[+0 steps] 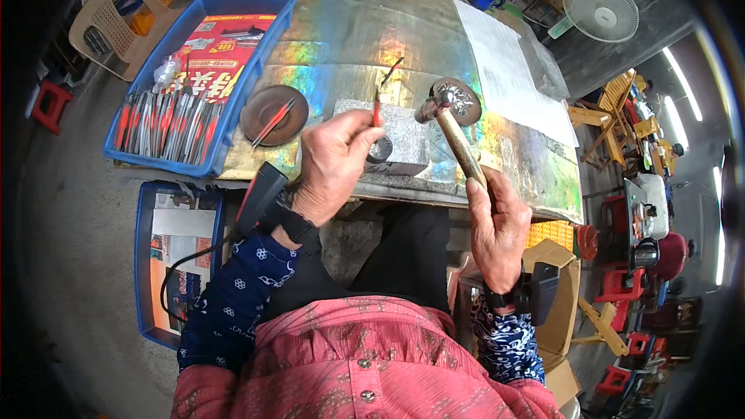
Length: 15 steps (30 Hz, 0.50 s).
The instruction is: The person repeatedly picks up thin metal rods from a tray, places them on a metal block, and strikes them with a hammer. The rods are then placed into a small bowl on the table. This cycle is repeated throughout the clip.
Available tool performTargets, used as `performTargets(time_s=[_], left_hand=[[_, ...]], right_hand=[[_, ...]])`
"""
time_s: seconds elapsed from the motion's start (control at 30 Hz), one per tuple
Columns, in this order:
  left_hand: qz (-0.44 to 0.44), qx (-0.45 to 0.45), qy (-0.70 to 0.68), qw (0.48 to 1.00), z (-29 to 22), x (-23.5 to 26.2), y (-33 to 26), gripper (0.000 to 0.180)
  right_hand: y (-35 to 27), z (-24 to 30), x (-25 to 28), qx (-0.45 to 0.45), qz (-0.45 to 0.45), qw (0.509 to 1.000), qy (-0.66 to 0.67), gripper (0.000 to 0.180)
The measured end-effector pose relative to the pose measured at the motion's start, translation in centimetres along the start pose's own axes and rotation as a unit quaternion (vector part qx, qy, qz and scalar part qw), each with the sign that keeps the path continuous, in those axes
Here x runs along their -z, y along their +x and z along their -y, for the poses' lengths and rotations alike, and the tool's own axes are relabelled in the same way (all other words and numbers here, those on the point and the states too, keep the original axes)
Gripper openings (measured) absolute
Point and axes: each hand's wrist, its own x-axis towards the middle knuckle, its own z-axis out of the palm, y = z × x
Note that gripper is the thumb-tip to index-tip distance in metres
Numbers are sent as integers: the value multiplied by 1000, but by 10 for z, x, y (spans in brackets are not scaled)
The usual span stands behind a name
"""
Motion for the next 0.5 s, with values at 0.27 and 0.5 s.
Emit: performTargets(time_s=[0.27,0.5], left_hand=[[13,154,-294,943,3,29,3,17],[-15,162,-222,961,15,60,-10,18]], right_hand=[[-10,-36,-35,44,-41,986,-155,24],[-16,-51,-66,64,-41,972,-222,34]])
